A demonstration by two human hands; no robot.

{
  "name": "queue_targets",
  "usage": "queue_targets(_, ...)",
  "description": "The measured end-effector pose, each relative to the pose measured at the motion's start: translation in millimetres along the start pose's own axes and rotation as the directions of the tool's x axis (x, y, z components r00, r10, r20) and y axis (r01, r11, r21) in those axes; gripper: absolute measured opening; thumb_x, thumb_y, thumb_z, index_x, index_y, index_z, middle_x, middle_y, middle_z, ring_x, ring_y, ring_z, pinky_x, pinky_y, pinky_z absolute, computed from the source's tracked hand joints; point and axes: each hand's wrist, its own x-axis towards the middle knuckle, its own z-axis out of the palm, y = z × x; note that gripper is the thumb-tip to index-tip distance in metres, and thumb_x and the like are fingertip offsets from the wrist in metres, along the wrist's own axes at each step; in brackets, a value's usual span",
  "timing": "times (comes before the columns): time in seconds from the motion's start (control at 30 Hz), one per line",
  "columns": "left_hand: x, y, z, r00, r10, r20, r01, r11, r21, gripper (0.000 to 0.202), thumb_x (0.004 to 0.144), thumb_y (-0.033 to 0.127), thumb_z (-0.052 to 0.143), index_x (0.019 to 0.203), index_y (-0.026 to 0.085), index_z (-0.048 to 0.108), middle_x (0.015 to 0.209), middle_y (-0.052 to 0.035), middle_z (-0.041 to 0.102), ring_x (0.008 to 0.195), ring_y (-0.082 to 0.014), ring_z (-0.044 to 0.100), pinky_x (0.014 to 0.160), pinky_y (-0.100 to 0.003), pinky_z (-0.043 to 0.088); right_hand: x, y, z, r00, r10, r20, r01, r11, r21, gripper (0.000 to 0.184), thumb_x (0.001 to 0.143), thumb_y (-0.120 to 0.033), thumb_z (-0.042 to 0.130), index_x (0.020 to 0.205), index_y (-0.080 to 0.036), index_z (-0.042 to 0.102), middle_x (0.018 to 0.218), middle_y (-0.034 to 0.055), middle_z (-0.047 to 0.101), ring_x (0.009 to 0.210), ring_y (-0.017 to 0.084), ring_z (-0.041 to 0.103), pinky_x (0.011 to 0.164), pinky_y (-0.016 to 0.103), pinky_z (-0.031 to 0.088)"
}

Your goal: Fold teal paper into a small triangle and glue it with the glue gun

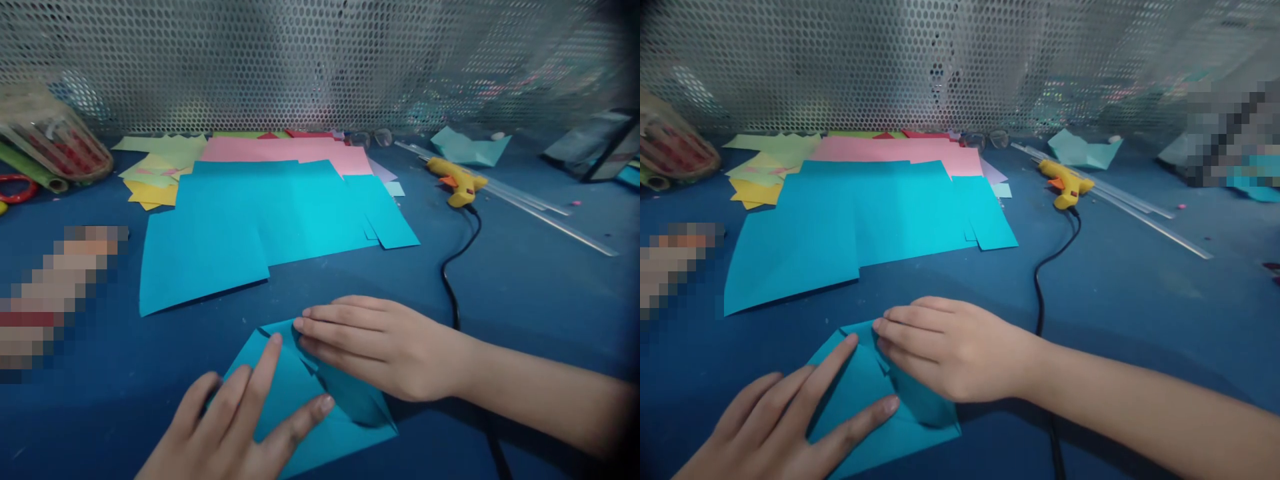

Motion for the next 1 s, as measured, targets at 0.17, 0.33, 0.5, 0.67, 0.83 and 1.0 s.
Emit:
queue_targets(0.17,4.9,0.4,-8.0,0.999,-0.029,0.037,0.026,0.996,0.09,0.06,0.102,0.042,0.043,0.154,0.041,0.014,0.121,-0.0079,0.071,0.08,-0.0219,0.066,0.071,-0.036,0.04,-1.3,4.9,-1.4,0.999,0.016,0.037,-0.019,0.995,0.099,0.039,0.105,-0.013,0.033,0.111,-0.005,0.07,0.122,0.0106,0.07,0.115,0.021,0.064,0.098,0.033,0.054)
queue_targets(0.33,7.4,-2.5,-9.4,0.998,0.008,0.06,-0.013,0.996,0.094,0.061,0.103,0.041,0.042,0.155,0.038,0.011,0.119,-0.0088,0.071,0.079,-0.0218,0.069,0.07,-0.037,0.039,-2.1,8.4,1.2,0.999,0.018,0.035,-0.024,0.979,0.201,0.034,0.104,-0.014,0.039,0.112,-0.004,0.07,0.123,0.0123,0.069,0.117,0.023,0.063,0.098,0.036,0.054)
queue_targets(0.5,7.2,-3.8,-11.1,0.997,0.021,0.078,-0.03,0.992,0.121,0.063,0.102,0.042,0.044,0.156,0.037,0.01,0.12,-0.0092,0.07,0.08,-0.0222,0.07,0.07,-0.037,0.04,-1.9,9.2,4.1,0.999,0.022,0.027,-0.028,0.976,0.218,0.03,0.103,-0.014,0.043,0.112,-0.003,0.07,0.122,0.0132,0.07,0.118,0.023,0.062,0.099,0.036,0.054)
queue_targets(0.67,7.1,-2.7,-10.6,0.996,0.02,0.091,-0.031,0.992,0.122,0.064,0.101,0.045,0.045,0.155,0.039,0.012,0.124,-0.0116,0.068,0.083,-0.0239,0.071,0.069,-0.038,0.042,-0.3,8.1,3.8,1.0,0.023,0.017,-0.026,0.982,0.186,0.032,0.103,-0.02,0.044,0.108,-0.005,0.071,0.119,0.0121,0.071,0.114,0.021,0.064,0.1,0.034,0.054)
queue_targets(0.83,6.8,-1.0,-7.3,0.999,0.003,0.051,-0.009,0.994,0.112,0.064,0.1,0.044,0.047,0.155,0.04,0.014,0.125,-0.0128,0.068,0.082,-0.025,0.069,0.069,-0.038,0.043,-1.1,8.4,2.9,0.999,0.037,0.008,-0.038,0.975,0.221,0.029,0.101,-0.018,0.048,0.107,-0.003,0.072,0.117,0.013,0.072,0.113,0.022,0.065,0.101,0.033,0.054)
queue_targets(1.0,5.5,-0.9,-7.6,0.999,0.008,0.049,-0.014,0.993,0.116,0.06,0.101,0.041,0.046,0.154,0.041,0.017,0.122,-0.0088,0.07,0.084,-0.023,0.066,0.07,-0.037,0.043,-0.8,9.2,4.0,0.999,0.051,0.0,-0.049,0.972,0.231,0.03,0.101,-0.016,0.046,0.107,-0.001,0.071,0.116,0.0148,0.072,0.112,0.02,0.066,0.103,0.031,0.051)
